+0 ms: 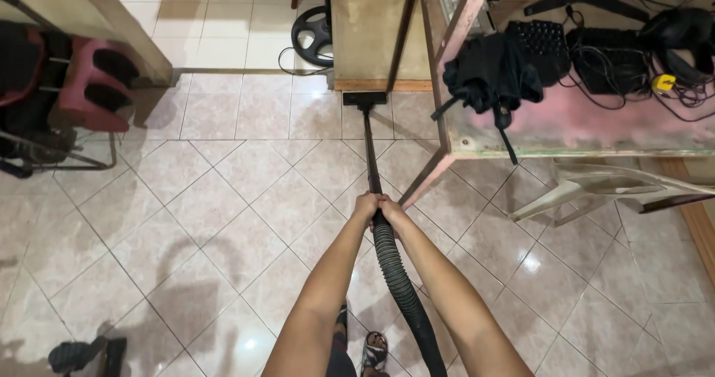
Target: The person vacuums the tiled floor using a vacuum cleaner, moving chairs aside to vacuum under desks and across the room.
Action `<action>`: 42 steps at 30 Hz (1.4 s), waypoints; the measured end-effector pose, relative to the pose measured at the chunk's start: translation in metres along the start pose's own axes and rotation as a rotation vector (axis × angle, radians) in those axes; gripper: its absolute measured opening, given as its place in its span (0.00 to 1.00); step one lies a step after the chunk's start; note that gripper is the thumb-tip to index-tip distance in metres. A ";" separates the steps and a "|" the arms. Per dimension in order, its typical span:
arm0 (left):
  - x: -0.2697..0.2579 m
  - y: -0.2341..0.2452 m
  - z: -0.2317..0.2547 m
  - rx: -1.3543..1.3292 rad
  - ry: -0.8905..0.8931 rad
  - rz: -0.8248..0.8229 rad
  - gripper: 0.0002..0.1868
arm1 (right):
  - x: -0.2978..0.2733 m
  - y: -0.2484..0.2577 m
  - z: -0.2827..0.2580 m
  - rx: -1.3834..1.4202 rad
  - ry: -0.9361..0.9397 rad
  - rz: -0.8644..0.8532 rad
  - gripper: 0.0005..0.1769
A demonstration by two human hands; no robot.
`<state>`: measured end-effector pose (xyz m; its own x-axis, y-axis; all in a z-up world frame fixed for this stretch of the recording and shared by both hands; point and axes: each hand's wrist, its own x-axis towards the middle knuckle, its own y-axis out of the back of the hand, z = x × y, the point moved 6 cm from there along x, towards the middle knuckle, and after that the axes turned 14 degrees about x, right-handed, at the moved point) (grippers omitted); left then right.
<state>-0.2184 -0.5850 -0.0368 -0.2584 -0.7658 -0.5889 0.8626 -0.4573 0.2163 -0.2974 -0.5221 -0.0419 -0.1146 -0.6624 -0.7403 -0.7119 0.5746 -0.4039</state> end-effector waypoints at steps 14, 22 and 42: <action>0.027 0.063 0.015 -0.296 0.163 -0.301 0.11 | 0.019 -0.086 -0.012 0.090 0.018 -0.033 0.19; -0.055 0.040 -0.060 -0.267 0.133 -0.145 0.10 | -0.076 -0.054 0.054 0.021 0.010 -0.066 0.20; -0.254 0.079 -0.182 -0.636 0.188 -0.063 0.14 | -0.229 -0.077 0.195 -0.298 -0.054 -0.177 0.17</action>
<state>-0.0058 -0.3444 -0.0118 -0.2858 -0.6279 -0.7239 0.9518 -0.0981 -0.2907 -0.0816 -0.3206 0.0538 0.0601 -0.7080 -0.7037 -0.8895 0.2820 -0.3596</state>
